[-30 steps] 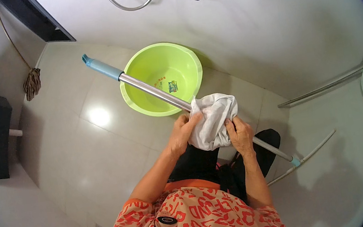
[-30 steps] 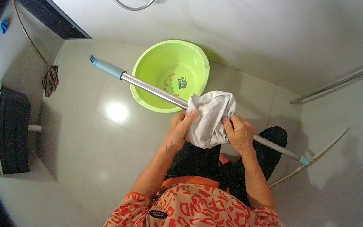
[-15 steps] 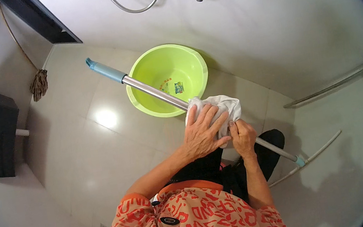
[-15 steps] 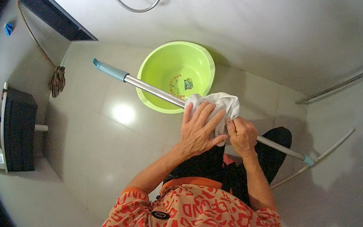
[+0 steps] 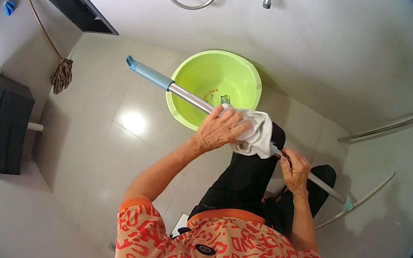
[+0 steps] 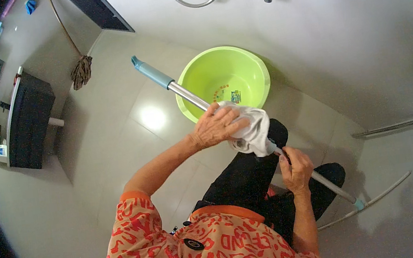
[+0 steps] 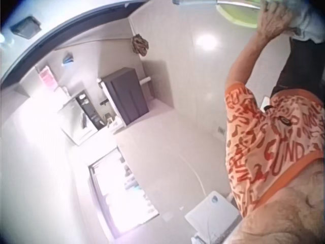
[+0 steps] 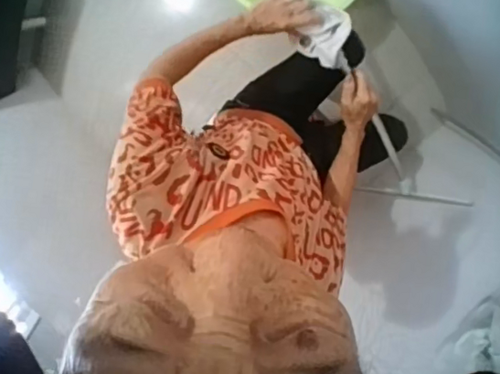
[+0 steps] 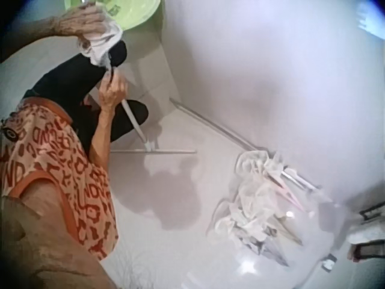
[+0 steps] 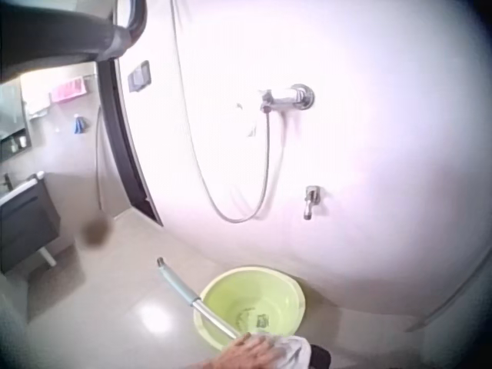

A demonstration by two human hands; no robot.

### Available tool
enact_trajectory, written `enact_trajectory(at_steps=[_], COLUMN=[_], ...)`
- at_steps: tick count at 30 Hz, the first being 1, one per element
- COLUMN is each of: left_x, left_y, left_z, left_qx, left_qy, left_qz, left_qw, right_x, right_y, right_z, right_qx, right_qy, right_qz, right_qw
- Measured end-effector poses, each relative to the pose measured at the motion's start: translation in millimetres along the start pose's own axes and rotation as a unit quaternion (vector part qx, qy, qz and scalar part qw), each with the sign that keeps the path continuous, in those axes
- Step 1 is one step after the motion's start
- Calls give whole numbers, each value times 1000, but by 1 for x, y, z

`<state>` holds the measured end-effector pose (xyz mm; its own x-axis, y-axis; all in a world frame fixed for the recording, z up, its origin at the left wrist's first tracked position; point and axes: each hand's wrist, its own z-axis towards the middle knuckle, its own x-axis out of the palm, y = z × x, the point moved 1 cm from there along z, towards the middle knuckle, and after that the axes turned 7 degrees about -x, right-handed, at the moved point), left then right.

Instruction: The person wipes the bathroom wall and fixtures with a white cloth. They then clean a green plastic basin and a pink plastic stool, wiping both the inside and outside surfaces. Finally, they wipe a metal mop handle.

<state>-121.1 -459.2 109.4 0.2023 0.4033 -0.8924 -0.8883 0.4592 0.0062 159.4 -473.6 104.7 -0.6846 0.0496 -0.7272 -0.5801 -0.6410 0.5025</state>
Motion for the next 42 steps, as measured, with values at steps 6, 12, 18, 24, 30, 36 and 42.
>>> enact_trajectory(at_steps=[6, 12, 18, 24, 30, 36, 42], left_x=[-15, -39, -31, -24, -20, -37, -75], left_y=[58, 113, 97, 37, 19, 90, 152], left_z=[-15, -27, -28, -11, -6, -14, -33], left_qx=[-5, -121, -177, -143, -22, -10, -57], left_qy=[7, 28, -10, 30, 13, 39, 65], left_qz=[107, 173, 37, -90, 17, 180, 269], left_qw=[994, 977, 983, 985, 1000, 983, 959], right_x=[0, 0, -1, -6, -2, 3, 8], right_y=[1, 1, 6, 1, -2, -16, -19], right_z=[0, -1, 2, 8, 10, 3, 10], right_qx=[-10, -11, 14, 36, 50, 67, 54], right_qy=[-4, 0, -7, -16, -11, -20, -21], right_qz=[-1, -15, -30, -24, -25, -16, 3], right_qw=[1000, 1000, 999, 999, 998, 997, 998])
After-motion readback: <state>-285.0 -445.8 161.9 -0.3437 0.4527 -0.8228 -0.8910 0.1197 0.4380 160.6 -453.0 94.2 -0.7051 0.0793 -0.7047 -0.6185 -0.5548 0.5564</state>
